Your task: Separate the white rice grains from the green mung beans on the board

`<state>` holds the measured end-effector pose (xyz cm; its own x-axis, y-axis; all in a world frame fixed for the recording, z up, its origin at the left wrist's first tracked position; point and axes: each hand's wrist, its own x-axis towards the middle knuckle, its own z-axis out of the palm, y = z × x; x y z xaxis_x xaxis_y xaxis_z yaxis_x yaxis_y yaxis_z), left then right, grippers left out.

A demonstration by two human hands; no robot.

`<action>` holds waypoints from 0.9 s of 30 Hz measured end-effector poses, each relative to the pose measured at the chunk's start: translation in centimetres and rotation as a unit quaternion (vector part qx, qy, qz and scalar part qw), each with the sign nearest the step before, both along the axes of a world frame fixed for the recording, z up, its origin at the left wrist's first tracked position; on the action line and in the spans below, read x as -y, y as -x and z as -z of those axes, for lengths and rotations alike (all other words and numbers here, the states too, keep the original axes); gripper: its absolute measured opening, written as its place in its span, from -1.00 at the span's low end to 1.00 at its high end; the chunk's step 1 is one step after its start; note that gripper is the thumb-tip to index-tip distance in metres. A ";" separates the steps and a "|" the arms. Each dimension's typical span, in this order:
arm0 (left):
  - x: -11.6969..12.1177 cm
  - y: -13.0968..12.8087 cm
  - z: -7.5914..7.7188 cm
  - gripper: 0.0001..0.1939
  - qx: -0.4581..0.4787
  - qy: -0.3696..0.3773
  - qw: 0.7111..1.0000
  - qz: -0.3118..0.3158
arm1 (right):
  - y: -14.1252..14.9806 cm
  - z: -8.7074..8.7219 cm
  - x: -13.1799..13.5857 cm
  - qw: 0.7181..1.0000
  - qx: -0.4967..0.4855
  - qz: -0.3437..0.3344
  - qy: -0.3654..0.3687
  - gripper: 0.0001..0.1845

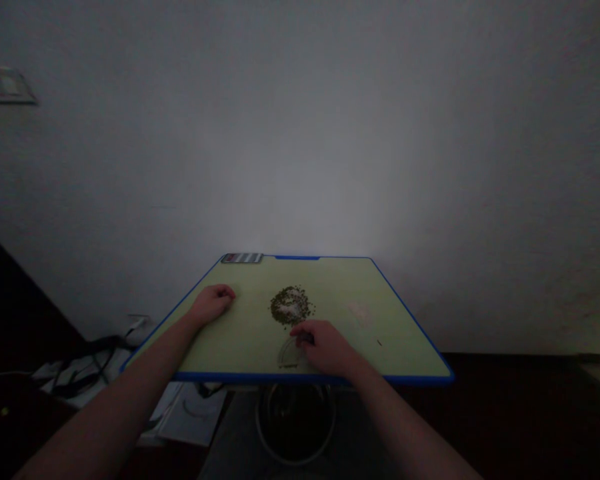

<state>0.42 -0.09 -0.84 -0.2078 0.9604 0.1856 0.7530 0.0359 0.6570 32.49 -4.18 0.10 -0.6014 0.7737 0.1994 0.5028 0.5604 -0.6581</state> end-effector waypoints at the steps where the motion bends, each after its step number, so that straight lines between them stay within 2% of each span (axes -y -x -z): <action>1: 0.0 0.0 0.0 -0.80 0.000 -0.001 1.000 0.000 | -0.1 0.0 0.2 1.000 0.002 -0.003 0.002 -0.64; 17: -0.1 0.2 0.2 -0.78 -0.003 0.000 1.000 0.001 | -1.6 -0.1 1.8 0.999 -0.018 0.028 0.033 -0.71; 24: 0.1 0.1 0.0 -0.79 -0.009 0.003 1.000 0.004 | 1.4 -0.7 0.5 0.998 -0.056 0.026 0.010 -0.64; 27: 0.1 0.1 0.0 -0.79 -0.011 0.003 1.000 -0.002 | 2.8 -1.1 1.1 0.997 -0.061 0.037 -0.010 -0.65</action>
